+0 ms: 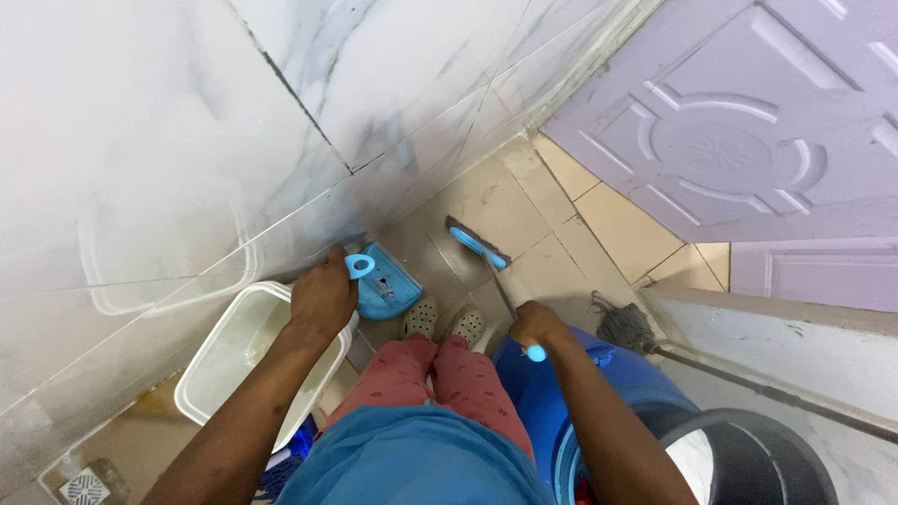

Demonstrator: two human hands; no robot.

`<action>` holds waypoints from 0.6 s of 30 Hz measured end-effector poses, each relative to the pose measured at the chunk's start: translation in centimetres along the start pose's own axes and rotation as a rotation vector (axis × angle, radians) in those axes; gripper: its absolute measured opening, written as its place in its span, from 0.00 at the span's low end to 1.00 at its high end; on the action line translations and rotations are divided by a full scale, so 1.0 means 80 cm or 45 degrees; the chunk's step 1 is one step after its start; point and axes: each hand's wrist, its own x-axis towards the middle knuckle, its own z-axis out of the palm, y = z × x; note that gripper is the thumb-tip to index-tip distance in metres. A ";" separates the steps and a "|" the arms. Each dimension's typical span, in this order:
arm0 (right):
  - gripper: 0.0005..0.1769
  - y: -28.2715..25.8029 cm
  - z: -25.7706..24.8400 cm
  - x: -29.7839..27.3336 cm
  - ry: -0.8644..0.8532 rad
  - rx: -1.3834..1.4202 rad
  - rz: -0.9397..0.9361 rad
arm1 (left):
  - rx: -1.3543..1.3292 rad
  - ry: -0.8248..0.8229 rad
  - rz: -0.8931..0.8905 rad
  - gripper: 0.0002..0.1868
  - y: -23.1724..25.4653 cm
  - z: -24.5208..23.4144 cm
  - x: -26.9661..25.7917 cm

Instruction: The person cleans a tiled bathroom floor by hand using a small blue squeegee and a dustpan to collect liquid and debris around a large blue barrel.

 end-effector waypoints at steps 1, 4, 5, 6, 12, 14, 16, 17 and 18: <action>0.15 -0.012 0.002 0.001 -0.067 -0.074 -0.011 | -0.002 -0.012 -0.015 0.19 -0.002 0.000 -0.001; 0.19 -0.055 0.031 -0.011 0.000 0.218 0.021 | -0.008 -0.017 -0.061 0.18 -0.008 0.010 0.001; 0.18 -0.074 0.044 -0.017 -0.009 0.156 -0.069 | -0.008 0.005 -0.077 0.17 -0.009 0.014 0.002; 0.18 -0.094 0.058 -0.025 -0.007 0.119 -0.156 | -0.007 0.027 -0.094 0.17 -0.010 0.019 0.004; 0.18 -0.115 0.070 -0.054 -0.027 -0.011 -0.457 | -0.029 0.068 -0.016 0.17 -0.012 0.042 0.014; 0.18 -0.087 0.050 -0.061 0.013 -0.012 -0.431 | -0.016 0.114 0.037 0.17 -0.014 0.046 0.017; 0.20 -0.063 0.021 -0.077 0.104 0.063 -0.409 | -0.004 0.135 0.054 0.17 -0.013 0.046 0.017; 0.21 -0.059 0.005 -0.085 0.013 0.112 -0.289 | 0.003 0.132 0.044 0.18 -0.012 0.046 0.016; 0.22 -0.052 -0.013 -0.096 -0.078 0.161 -0.168 | 0.010 0.128 0.034 0.18 -0.010 0.045 0.015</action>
